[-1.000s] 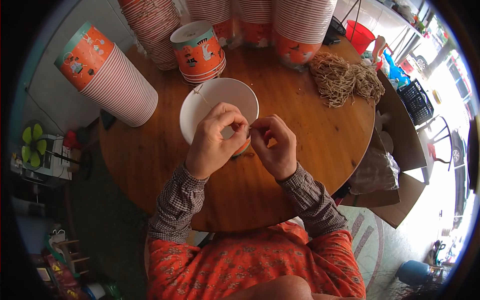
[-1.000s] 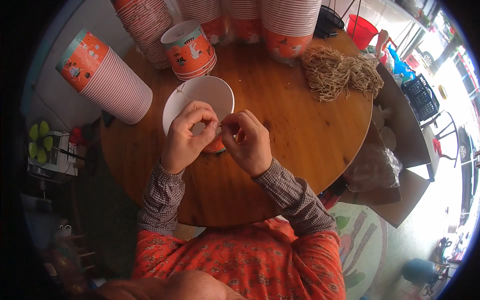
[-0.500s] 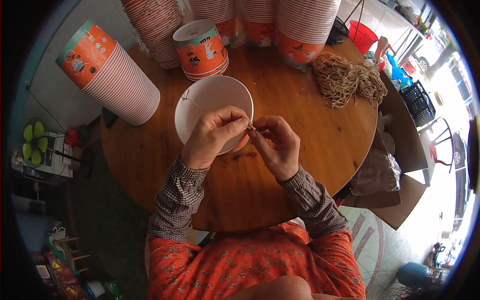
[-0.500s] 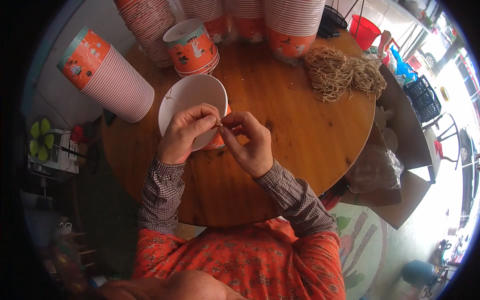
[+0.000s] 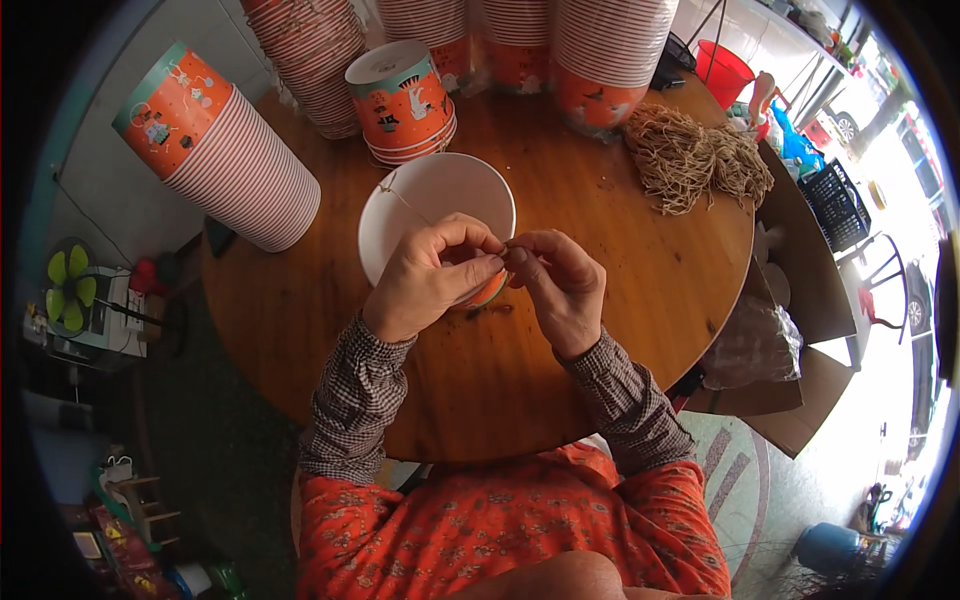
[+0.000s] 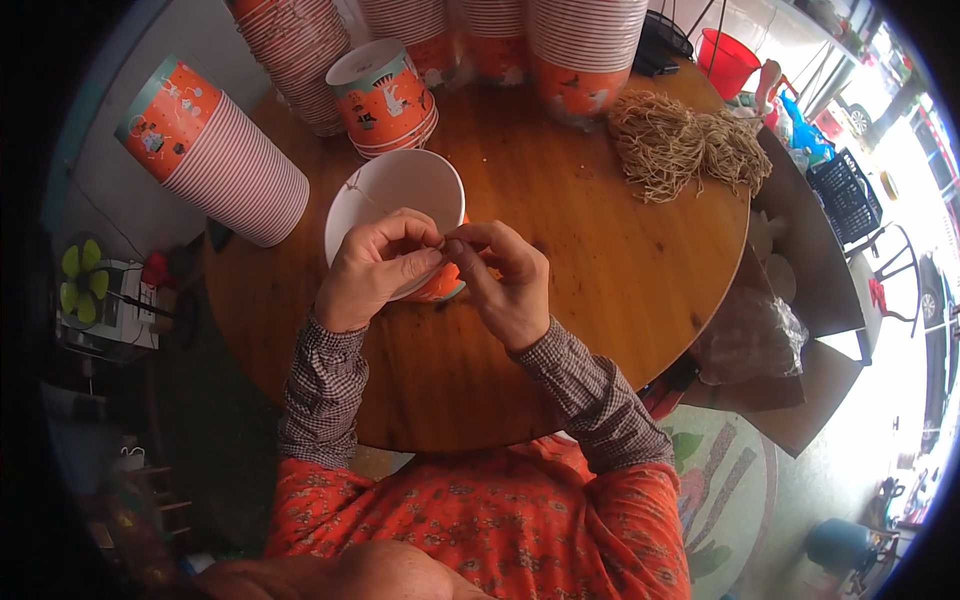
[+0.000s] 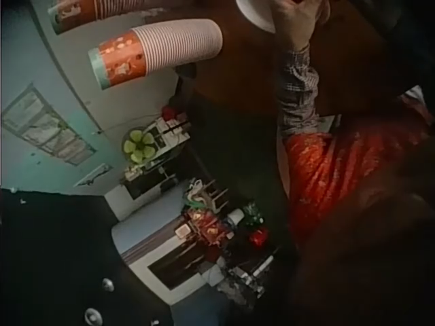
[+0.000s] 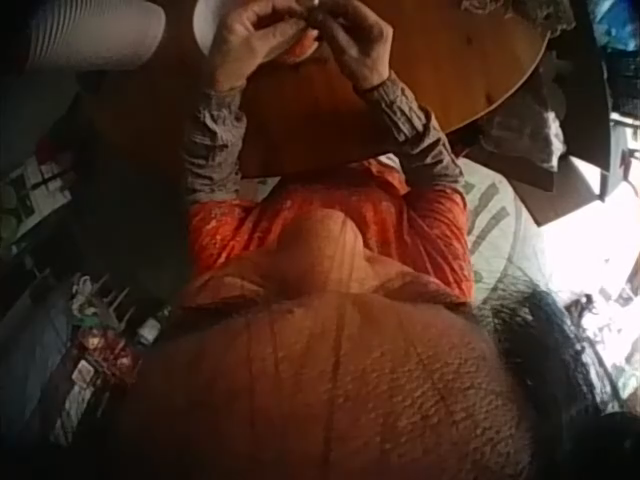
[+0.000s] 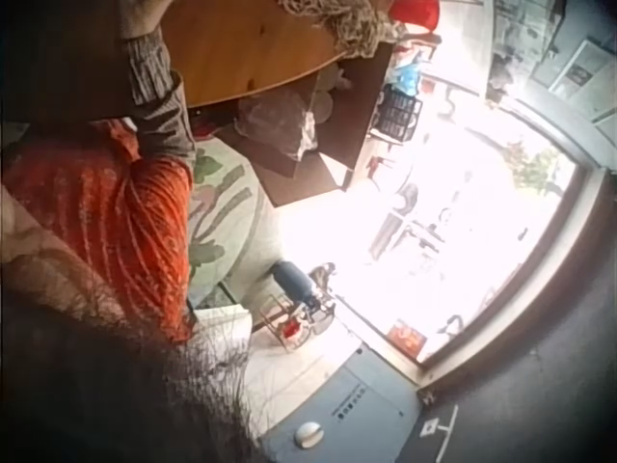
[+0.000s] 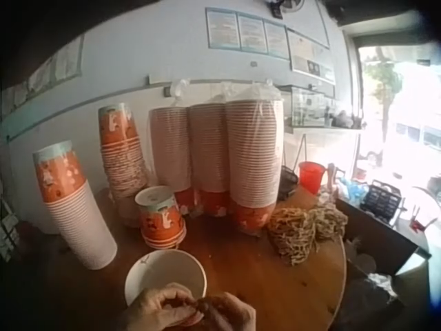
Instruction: Manually attaching fiber strings to pre-punched holes in paper buckets to create handles.
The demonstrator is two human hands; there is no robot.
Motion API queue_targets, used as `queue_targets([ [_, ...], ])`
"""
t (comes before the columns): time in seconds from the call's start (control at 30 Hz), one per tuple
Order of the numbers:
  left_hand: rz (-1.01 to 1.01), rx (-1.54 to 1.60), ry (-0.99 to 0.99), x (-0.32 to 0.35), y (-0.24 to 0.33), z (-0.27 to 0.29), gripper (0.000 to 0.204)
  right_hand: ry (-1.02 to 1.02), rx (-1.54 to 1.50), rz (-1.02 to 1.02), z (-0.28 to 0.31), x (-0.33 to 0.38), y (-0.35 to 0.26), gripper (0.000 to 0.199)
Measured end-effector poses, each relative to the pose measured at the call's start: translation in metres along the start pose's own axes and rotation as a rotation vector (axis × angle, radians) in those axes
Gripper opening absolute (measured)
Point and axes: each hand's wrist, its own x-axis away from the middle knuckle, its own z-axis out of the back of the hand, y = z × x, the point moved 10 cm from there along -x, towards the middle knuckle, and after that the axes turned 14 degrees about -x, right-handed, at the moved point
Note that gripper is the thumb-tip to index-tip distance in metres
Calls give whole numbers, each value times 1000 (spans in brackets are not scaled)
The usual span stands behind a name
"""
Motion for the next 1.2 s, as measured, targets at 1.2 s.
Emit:
queue_targets([
  [1.2,2,-72,-86,5,10,-13,9,-116,30,-117,0,-14,-10,5],
])
